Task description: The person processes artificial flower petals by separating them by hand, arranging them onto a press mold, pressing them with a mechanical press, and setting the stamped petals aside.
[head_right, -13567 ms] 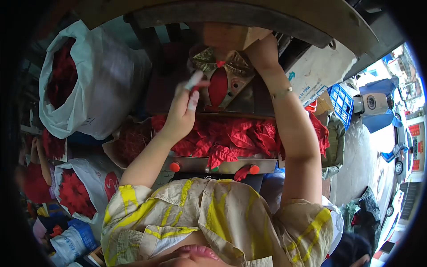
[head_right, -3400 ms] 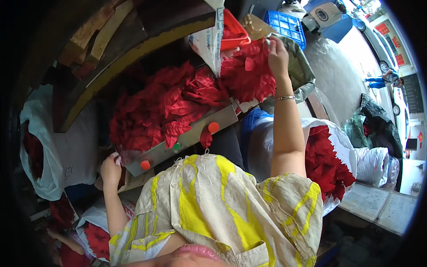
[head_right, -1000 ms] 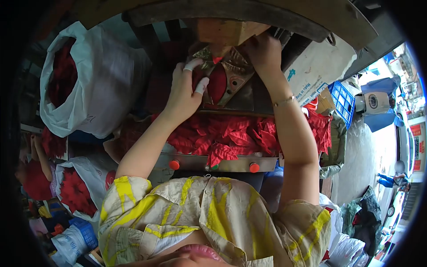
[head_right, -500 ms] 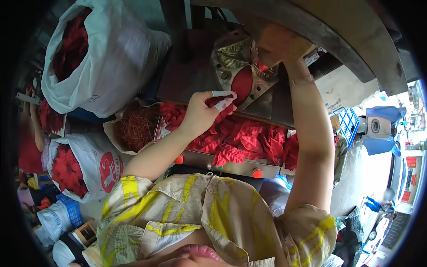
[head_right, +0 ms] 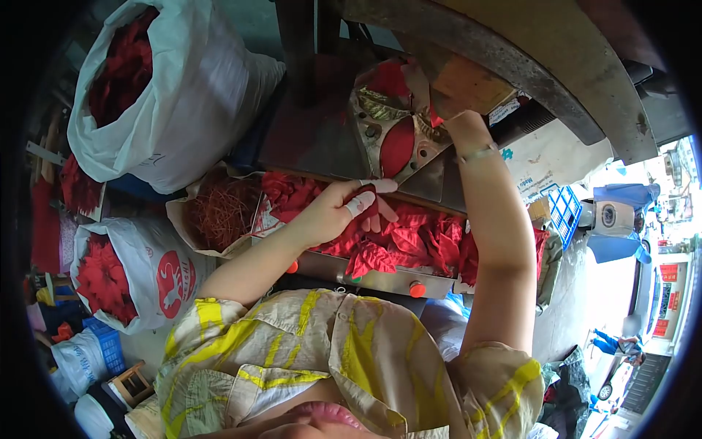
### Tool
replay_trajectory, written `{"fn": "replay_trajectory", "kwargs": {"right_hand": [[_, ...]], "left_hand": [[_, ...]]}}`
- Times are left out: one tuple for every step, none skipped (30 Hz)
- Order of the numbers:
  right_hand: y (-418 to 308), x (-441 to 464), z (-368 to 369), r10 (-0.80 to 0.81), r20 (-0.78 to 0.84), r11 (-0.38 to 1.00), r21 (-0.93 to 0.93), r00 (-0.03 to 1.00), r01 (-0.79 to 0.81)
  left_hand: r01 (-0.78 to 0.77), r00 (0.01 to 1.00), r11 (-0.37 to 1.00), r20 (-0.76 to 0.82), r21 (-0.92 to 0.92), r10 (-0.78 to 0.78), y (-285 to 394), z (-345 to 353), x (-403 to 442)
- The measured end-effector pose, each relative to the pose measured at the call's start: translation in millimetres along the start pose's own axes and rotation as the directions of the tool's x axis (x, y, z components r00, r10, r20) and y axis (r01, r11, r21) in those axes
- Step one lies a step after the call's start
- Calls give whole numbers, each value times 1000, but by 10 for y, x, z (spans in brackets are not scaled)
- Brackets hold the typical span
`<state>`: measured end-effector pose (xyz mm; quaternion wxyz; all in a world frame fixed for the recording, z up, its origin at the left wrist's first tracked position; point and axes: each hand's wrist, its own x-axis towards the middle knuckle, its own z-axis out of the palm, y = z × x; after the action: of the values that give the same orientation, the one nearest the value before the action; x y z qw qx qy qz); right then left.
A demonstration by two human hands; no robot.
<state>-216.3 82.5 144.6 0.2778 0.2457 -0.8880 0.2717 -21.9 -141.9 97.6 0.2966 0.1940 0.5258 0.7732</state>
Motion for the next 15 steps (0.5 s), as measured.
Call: {"fn": "replay_trajectory", "kwargs": {"right_hand": [[-51,49,20,24,27,1000,-21,999,-23],[-110,54,47,8,3,998,-69,1000,-7],[-177,53,81,-9,-21,993,-118,1000,6],[-300,53,94,-25,-43,986,-168,999,17],[-417,40,94,-41,-64,976,-217,997,27],[-476,13,34,-30,-18,980,-196,999,26],[-535,-17,-25,-18,29,984,-176,999,23],[-602,-91,-151,17,144,996,-88,989,-4],[-993,-164,-396,145,379,989,-40,914,-140],[-1365,-270,-602,245,594,958,-28,766,-285],[-1442,-386,-624,165,707,975,-12,687,-221],[-1473,-486,-626,83,803,987,15,590,-159],[-1379,-699,-502,0,598,999,43,802,-32],[-1353,-711,-488,4,596,999,38,803,-33],[-1320,-677,-471,146,406,988,-10,902,-155]], "left_hand": [[-3,1000,1000,-3,1,3,-12,-1,6],[50,995,998,-84,49,-46,-47,-3,24],[107,982,990,-166,92,-91,-85,-11,45],[107,982,990,-166,92,-91,-135,-23,68],[57,971,998,-236,21,-50,-193,-38,88],[-2,952,999,-307,-47,-13,-219,-53,99],[-5,951,999,-310,-49,-10,-189,-67,100],[-34,937,996,-349,-77,5,-138,-78,100],[-65,922,993,-387,-103,20,-105,-100,110],[-64,922,992,-386,-106,18,-106,-143,117],[-3,937,998,-350,57,23,-117,-194,120],[49,950,974,-312,221,23,-125,-224,112],[50,951,974,-307,221,21,-76,-206,83],[54,950,953,-310,299,43,17,-164,43],[59,947,925,-315,374,67,64,-132,5]]}}
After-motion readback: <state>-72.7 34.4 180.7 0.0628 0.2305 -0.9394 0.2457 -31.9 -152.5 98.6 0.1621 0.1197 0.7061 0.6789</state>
